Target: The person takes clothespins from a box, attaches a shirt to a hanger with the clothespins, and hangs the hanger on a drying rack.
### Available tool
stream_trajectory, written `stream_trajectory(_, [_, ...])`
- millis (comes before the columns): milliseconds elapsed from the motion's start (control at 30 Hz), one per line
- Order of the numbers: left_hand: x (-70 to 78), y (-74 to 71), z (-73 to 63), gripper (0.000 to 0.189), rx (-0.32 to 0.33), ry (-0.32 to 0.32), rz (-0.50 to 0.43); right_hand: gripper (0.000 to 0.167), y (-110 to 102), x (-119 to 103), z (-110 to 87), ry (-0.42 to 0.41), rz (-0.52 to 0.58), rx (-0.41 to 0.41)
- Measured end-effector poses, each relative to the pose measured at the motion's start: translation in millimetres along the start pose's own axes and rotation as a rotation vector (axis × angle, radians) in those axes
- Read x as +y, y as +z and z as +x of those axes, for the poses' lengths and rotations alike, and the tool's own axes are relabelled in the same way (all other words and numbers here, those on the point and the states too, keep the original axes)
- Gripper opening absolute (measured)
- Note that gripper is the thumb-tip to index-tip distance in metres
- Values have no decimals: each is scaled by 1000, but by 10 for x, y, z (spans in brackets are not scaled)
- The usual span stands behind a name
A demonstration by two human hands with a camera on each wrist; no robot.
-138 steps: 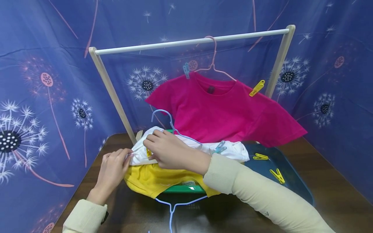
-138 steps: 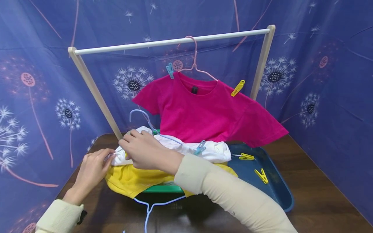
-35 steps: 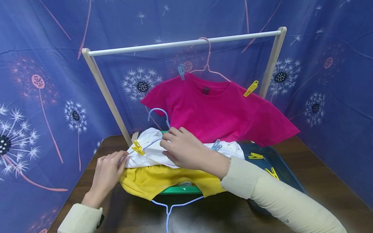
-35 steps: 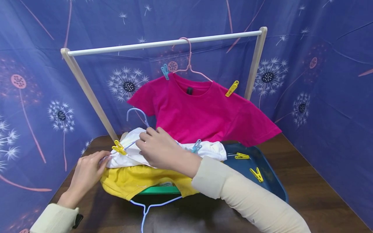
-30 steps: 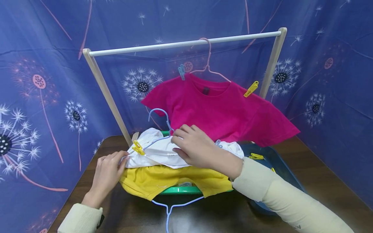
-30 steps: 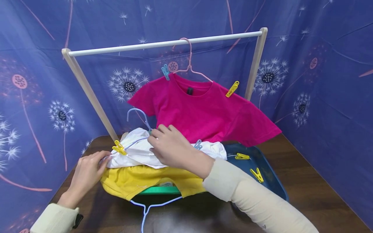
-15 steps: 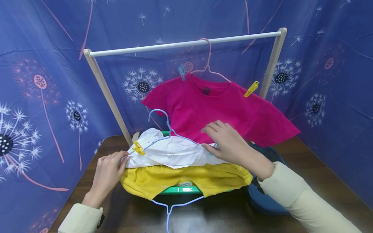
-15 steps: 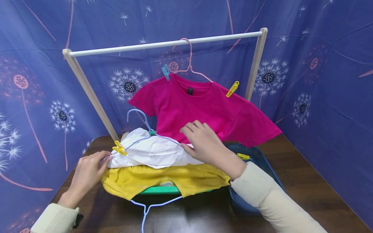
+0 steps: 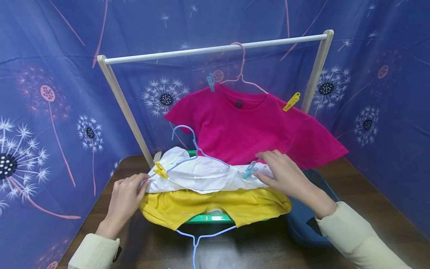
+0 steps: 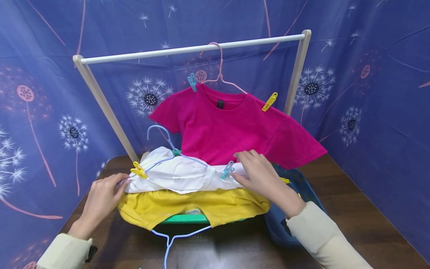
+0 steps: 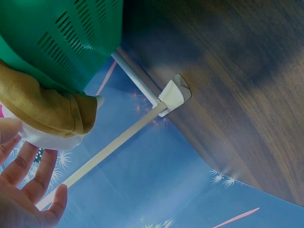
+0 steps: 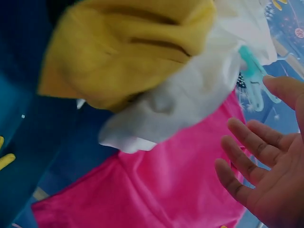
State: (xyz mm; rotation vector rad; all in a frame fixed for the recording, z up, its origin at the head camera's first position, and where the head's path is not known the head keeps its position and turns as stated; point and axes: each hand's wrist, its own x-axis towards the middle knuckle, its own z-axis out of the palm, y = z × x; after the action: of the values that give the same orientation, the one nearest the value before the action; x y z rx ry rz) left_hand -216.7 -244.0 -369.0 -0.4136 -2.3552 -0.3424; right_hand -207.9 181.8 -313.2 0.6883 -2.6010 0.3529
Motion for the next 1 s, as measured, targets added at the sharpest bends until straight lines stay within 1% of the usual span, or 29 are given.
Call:
stream_trajectory(133, [-3, 0, 4, 8, 2, -2, 0, 43, 78, 38, -48, -8, 12, -6])
stream_trajectory(200, [-5, 2, 6, 8, 2, -2, 1, 42, 114, 49, -65, -19, 11, -8])
stream_trajectory(267, [-5, 3, 6, 9, 3, 0, 0, 40, 147, 56, -80, -39, -5, -7])
stream_trajectory(467, [-8, 5, 7, 8, 4, 7, 1, 25, 249, 64, -104, -108, -65, 2])
stream_trajectory(667, [-28, 6, 7, 9, 6, 17, 7, 18, 320, 79, -103, -150, -96, 54])
stream_trajectory(800, [-43, 3, 22, 9, 22, 44, 9, 17, 324, 85, -104, -158, -96, 94])
stream_trajectory(1000, [-37, -44, 117, 9, 51, 92, 5, 19, 267, 85, -94, -145, -52, 161])
